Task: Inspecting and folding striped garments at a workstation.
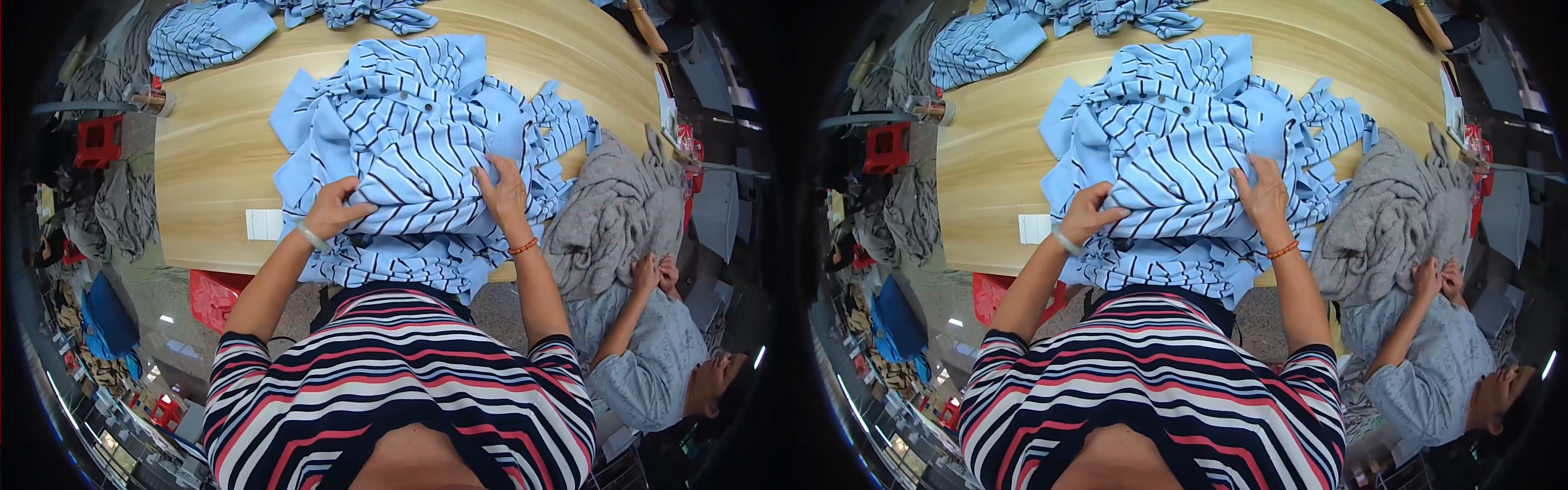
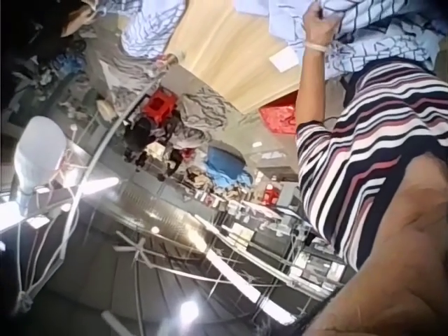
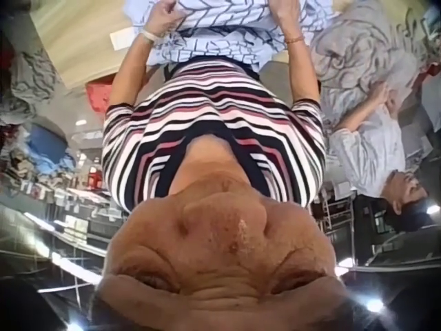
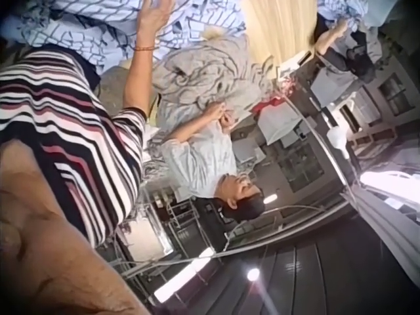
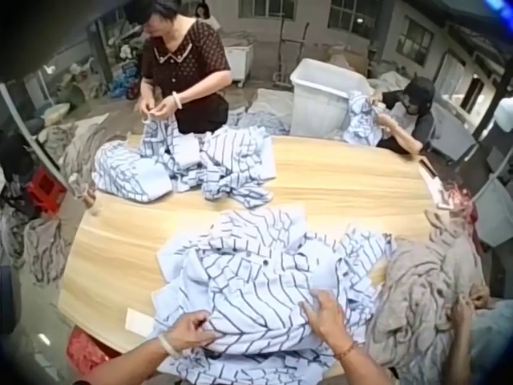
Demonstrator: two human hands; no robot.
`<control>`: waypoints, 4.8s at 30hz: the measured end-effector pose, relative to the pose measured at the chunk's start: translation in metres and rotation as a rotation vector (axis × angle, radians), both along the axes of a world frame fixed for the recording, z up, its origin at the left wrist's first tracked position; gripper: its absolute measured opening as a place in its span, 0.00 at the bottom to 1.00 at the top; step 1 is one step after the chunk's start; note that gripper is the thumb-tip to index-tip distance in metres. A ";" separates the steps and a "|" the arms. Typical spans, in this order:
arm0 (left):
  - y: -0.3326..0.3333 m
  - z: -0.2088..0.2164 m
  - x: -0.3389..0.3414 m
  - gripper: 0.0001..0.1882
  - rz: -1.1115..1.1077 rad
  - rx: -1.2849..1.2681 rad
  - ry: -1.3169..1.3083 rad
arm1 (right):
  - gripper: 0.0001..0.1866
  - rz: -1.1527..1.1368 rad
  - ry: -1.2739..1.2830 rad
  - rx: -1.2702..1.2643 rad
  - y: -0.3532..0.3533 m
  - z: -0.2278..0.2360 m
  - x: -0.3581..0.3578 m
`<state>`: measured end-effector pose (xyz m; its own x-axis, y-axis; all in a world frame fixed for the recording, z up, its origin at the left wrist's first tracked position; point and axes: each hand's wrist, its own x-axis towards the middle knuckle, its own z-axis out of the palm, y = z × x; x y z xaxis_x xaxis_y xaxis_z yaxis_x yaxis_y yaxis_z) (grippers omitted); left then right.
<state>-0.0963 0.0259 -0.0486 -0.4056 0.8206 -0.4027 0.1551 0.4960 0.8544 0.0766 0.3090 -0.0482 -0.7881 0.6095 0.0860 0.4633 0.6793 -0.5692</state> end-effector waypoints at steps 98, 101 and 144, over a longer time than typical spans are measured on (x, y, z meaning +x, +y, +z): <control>0.051 -0.001 0.017 0.05 0.521 0.288 0.287 | 0.09 0.316 -0.202 -0.190 -0.106 0.037 -0.095; 0.046 -0.003 0.018 0.06 0.542 0.301 0.283 | 0.09 0.312 -0.132 -0.236 -0.109 0.027 -0.098; -0.013 0.020 0.018 0.05 0.614 0.355 0.065 | 0.13 0.386 -0.162 -0.165 -0.146 0.074 -0.066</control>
<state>-0.0787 0.0127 -0.0283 -0.8509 0.5133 -0.1122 -0.0065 0.2033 0.9791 0.0107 0.1631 0.0257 -0.9557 0.2636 -0.1312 0.2860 0.7258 -0.6257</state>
